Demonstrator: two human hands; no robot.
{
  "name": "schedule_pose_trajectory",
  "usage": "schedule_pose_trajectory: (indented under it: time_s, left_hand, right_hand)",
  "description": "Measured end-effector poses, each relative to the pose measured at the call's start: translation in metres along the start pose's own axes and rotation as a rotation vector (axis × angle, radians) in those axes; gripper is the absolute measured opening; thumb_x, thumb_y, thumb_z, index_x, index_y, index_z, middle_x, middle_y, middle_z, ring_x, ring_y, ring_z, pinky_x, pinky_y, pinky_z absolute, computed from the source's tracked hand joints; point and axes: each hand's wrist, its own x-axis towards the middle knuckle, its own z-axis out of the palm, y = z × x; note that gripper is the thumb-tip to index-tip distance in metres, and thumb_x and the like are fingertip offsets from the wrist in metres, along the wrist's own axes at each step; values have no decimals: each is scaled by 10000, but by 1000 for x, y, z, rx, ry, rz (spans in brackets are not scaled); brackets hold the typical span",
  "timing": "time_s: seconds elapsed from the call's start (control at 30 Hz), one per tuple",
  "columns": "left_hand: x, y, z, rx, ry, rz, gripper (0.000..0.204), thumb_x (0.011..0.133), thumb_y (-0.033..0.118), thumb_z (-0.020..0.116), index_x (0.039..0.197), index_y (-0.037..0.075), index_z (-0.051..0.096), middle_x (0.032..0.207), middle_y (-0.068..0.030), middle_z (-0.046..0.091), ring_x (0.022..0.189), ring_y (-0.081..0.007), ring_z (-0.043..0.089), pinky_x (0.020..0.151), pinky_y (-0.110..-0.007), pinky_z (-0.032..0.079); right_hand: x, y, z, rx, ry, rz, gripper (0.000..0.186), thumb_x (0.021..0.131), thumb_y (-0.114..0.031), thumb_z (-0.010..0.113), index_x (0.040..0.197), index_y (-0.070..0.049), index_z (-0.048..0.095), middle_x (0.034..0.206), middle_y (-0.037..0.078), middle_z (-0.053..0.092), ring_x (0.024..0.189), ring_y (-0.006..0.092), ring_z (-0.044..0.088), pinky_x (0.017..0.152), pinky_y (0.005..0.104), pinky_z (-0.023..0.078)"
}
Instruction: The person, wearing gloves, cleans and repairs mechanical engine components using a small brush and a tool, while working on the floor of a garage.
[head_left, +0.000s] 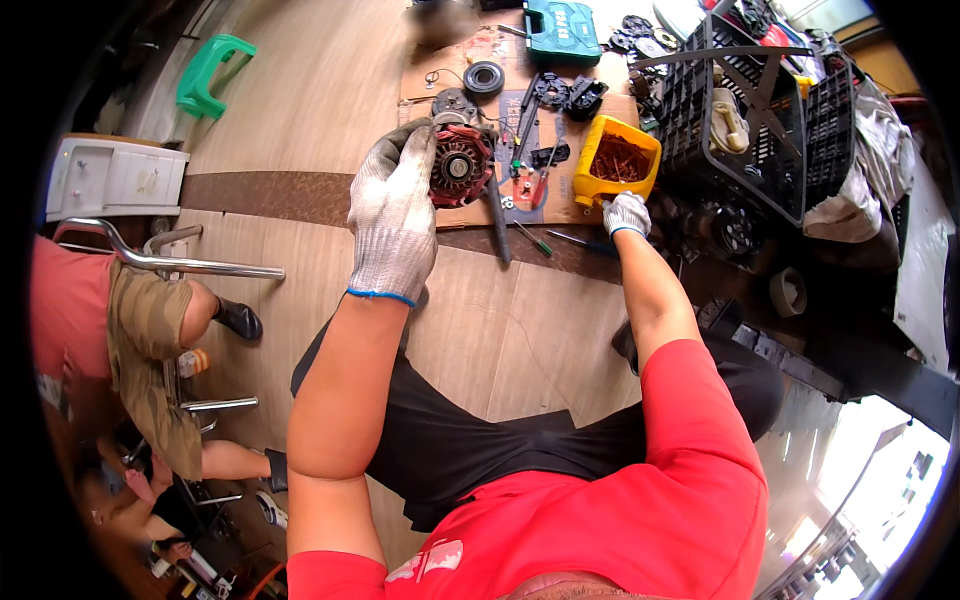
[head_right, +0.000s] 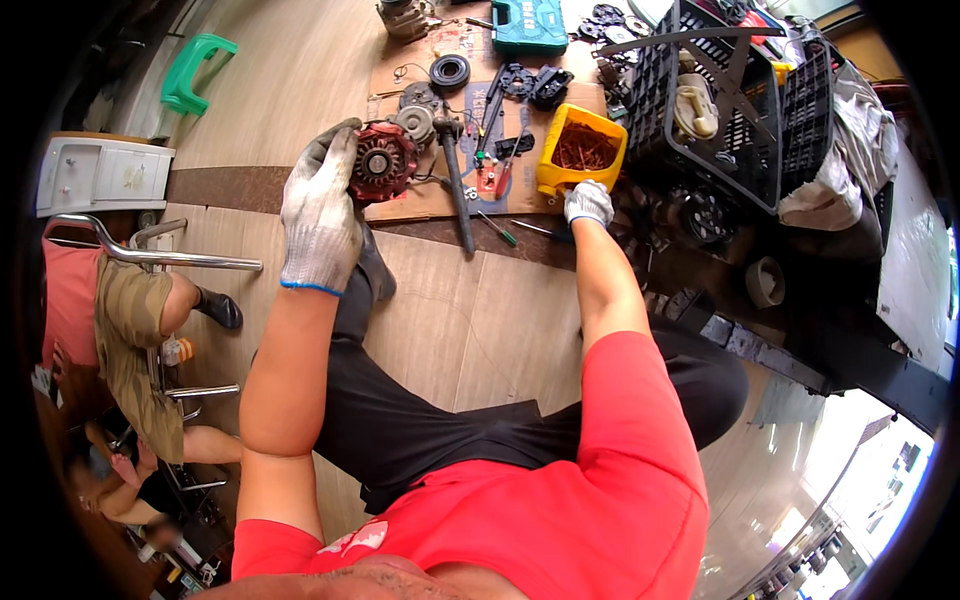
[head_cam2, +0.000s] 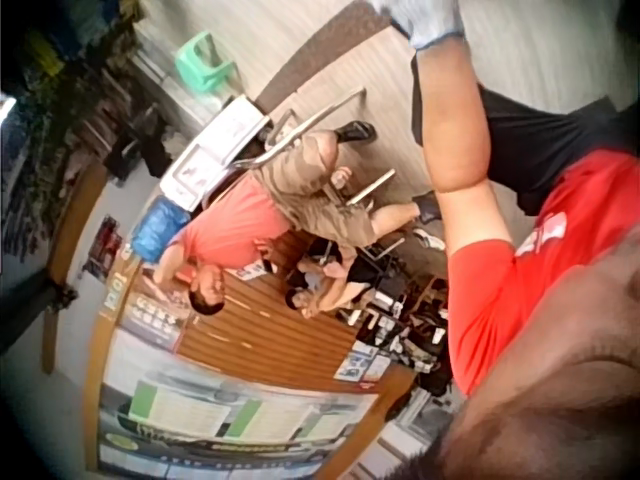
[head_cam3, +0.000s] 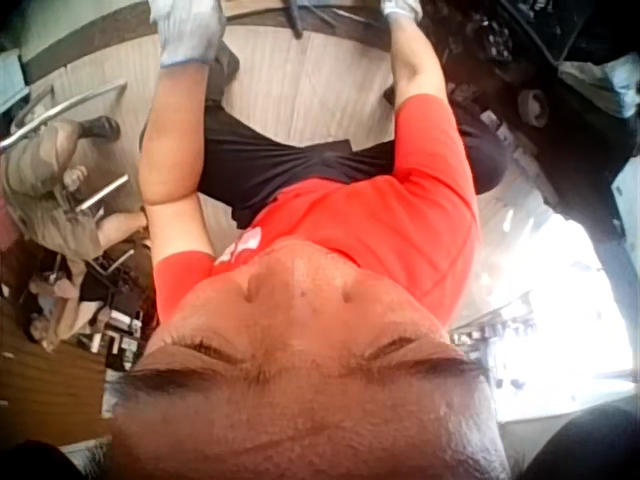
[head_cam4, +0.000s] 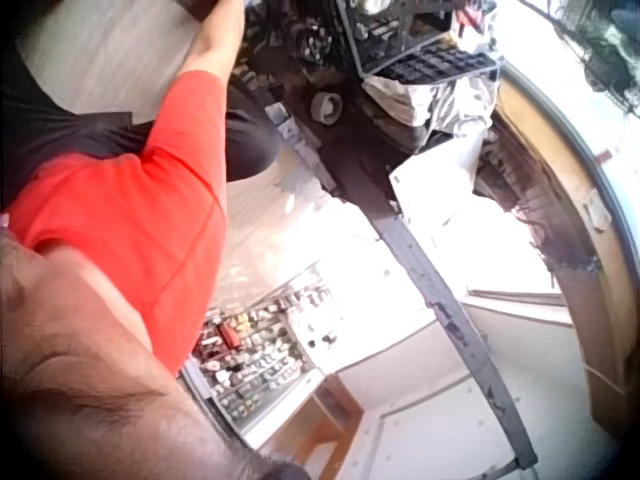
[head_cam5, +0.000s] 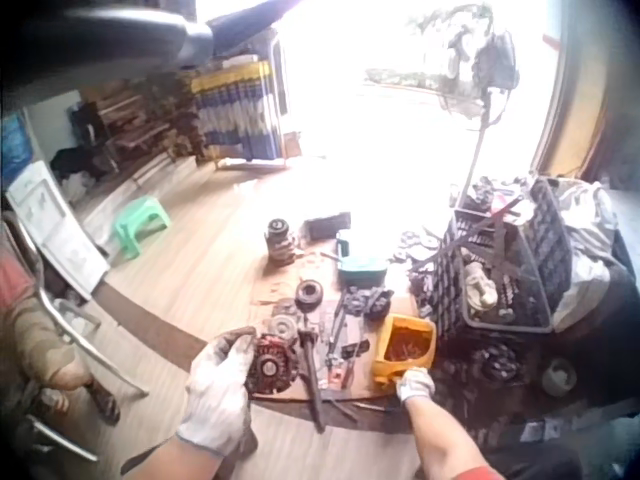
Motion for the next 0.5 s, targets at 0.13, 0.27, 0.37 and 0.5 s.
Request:
schedule_pose_trajectory:
  time_s: [0.13,0.27,0.37,0.5]
  left_hand:
    - [5,-1,-3,-81,-17,-57,280,996,173,607,1182,-35,588,1051,-134,681,881,-223,708,734,-343,625]
    - [2,2,-2,-22,-31,-26,343,999,259,615,1169,-39,619,1016,-88,683,882,-122,655,766,-259,551]
    - [4,2,1,40,-52,-44,354,987,271,630,1163,-37,635,1004,-77,685,893,-117,642,785,-253,529]
    - [6,-12,-2,240,-179,-56,397,974,347,617,1149,-4,676,1014,-88,700,939,-147,633,856,-307,503]
  right_hand:
    - [-1,-12,-9,40,34,22,620,863,-569,643,1248,-82,635,1261,176,630,1166,349,625,956,460,523]
    - [-21,-18,-22,71,173,47,622,871,-588,595,1220,-76,652,1259,183,631,1145,369,622,980,464,497]
    - [-39,-27,-39,234,386,-55,508,868,-531,613,1087,-81,701,1111,180,687,1112,348,630,921,463,519]
    - [-87,-55,-91,937,-108,-932,301,977,-206,519,1203,-49,638,1021,160,687,884,283,695,742,357,568]
